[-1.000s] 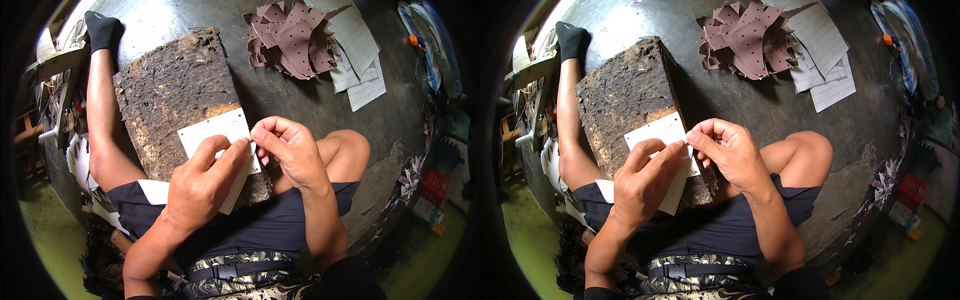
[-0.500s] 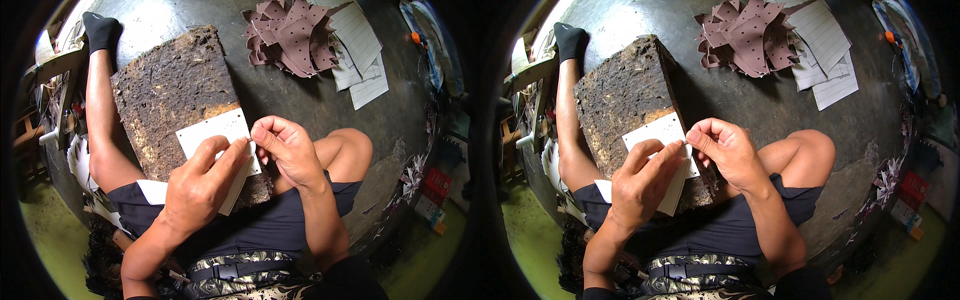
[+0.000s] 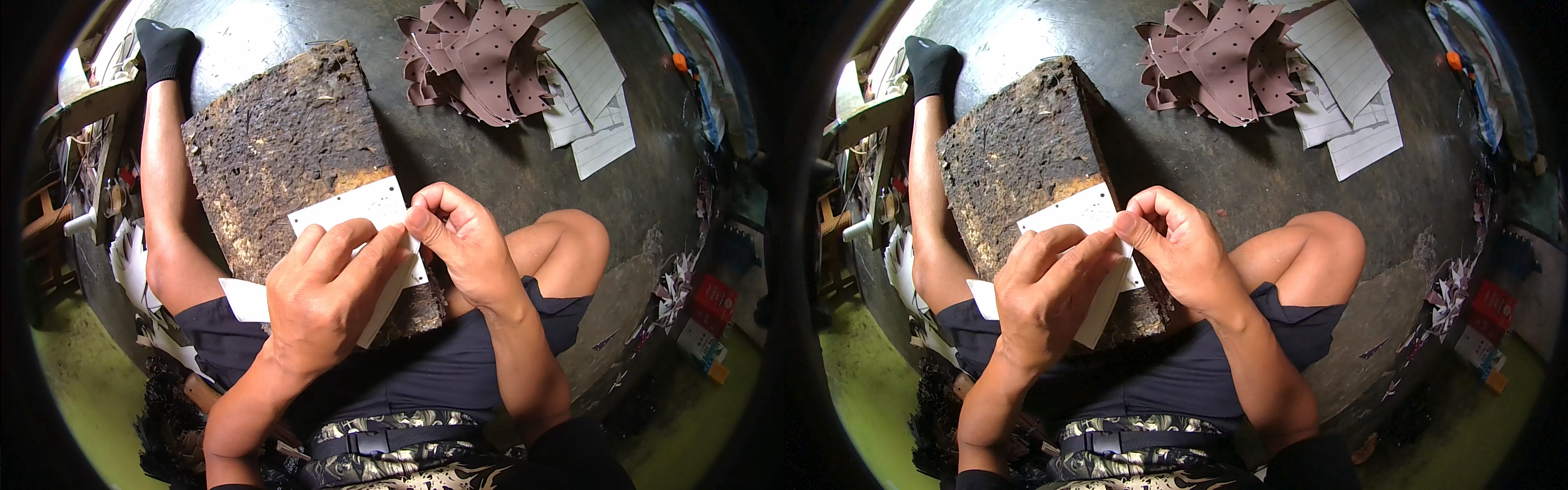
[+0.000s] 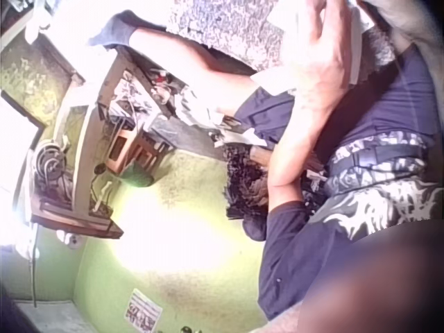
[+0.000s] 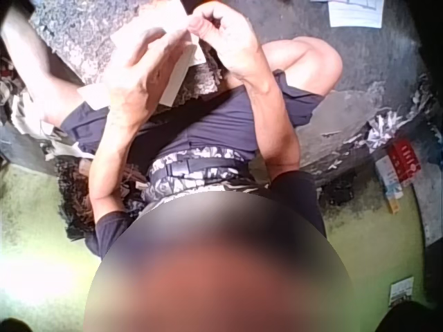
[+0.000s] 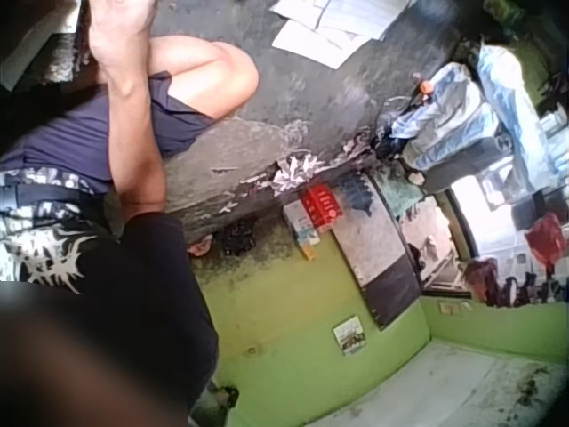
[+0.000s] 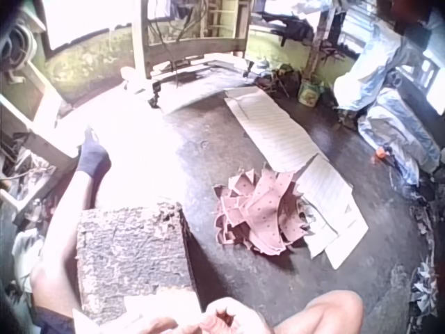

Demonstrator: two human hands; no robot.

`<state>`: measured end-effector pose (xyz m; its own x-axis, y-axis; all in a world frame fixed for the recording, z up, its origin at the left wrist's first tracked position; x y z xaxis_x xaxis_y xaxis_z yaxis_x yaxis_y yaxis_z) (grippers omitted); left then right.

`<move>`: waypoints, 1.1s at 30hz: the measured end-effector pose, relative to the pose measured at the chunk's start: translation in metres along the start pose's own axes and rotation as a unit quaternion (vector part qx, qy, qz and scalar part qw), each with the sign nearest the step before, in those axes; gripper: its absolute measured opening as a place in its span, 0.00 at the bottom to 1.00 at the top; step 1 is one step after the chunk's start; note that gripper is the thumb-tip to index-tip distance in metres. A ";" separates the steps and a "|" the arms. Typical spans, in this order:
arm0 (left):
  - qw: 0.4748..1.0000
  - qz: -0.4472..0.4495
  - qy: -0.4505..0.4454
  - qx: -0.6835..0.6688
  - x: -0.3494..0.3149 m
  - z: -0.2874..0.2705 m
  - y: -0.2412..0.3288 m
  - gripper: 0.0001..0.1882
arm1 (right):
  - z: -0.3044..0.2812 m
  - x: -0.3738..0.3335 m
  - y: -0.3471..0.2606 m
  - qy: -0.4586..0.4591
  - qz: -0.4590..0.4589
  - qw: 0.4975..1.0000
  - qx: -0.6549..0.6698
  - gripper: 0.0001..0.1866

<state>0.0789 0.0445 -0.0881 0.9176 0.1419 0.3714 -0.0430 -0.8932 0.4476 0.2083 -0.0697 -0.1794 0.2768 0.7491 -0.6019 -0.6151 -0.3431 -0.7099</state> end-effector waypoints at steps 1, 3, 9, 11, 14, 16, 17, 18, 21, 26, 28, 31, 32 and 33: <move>1.000 0.005 0.014 0.001 0.000 0.000 -0.001 0.19 | 0.000 0.001 0.002 -0.011 0.011 0.999 0.031 0.14; 0.999 0.007 0.033 0.006 -0.001 0.001 -0.003 0.18 | 0.001 0.003 0.007 -0.032 0.027 0.996 0.082 0.14; 0.998 0.011 0.055 0.009 -0.002 0.006 -0.004 0.15 | 0.001 0.006 0.016 -0.062 0.049 0.987 0.143 0.13; 0.998 0.015 0.056 0.011 -0.001 0.006 -0.005 0.15 | 0.000 0.005 0.015 -0.059 0.052 0.987 0.139 0.14; 0.998 0.020 0.057 0.015 0.001 0.006 -0.004 0.15 | -0.003 0.003 0.010 -0.039 0.040 0.992 0.110 0.14; 0.998 0.020 0.057 0.016 0.001 0.006 -0.004 0.14 | -0.005 0.002 0.004 -0.012 -0.001 0.997 0.074 0.15; 0.998 0.019 0.058 0.016 0.002 0.007 -0.004 0.14 | -0.004 0.003 0.005 -0.007 0.004 0.999 0.049 0.15; 0.998 0.017 0.056 0.017 0.002 0.007 -0.004 0.14 | -0.002 0.005 0.005 -0.010 -0.003 1.000 0.027 0.16; 0.998 0.011 0.058 0.013 0.001 0.006 -0.004 0.14 | 0.000 0.008 0.009 -0.033 0.014 0.997 0.063 0.17; 0.998 0.010 0.061 0.003 0.000 0.006 -0.004 0.14 | -0.003 0.007 0.015 -0.047 0.027 0.993 0.104 0.17; 0.998 0.009 0.059 0.001 -0.001 0.006 -0.005 0.14 | -0.005 0.007 0.017 -0.049 0.049 0.992 0.104 0.16; 0.998 0.009 0.056 0.000 -0.001 0.005 -0.005 0.14 | -0.006 0.007 0.014 -0.045 0.063 0.991 0.105 0.16; 0.998 0.009 0.056 -0.001 0.000 0.005 -0.005 0.14 | -0.007 0.006 0.015 -0.030 0.078 0.992 0.095 0.17; 0.998 0.009 0.057 0.000 0.000 0.005 -0.005 0.14 | -0.006 0.004 0.009 -0.039 0.050 0.992 0.108 0.17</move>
<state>0.0809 0.0467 -0.0947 0.8659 0.1736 0.4692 -0.0592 -0.8957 0.4408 0.2086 -0.0734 -0.1907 0.1536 0.7624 -0.6286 -0.7827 -0.2944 -0.5484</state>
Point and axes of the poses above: each hand's wrist, its own x-axis towards the middle knuckle, its own z-axis out of the palm, y = z × x, the point moved 6 cm from there along x, towards the middle knuckle, and after that the axes turned 14 degrees about z, right-handed, at the moved point
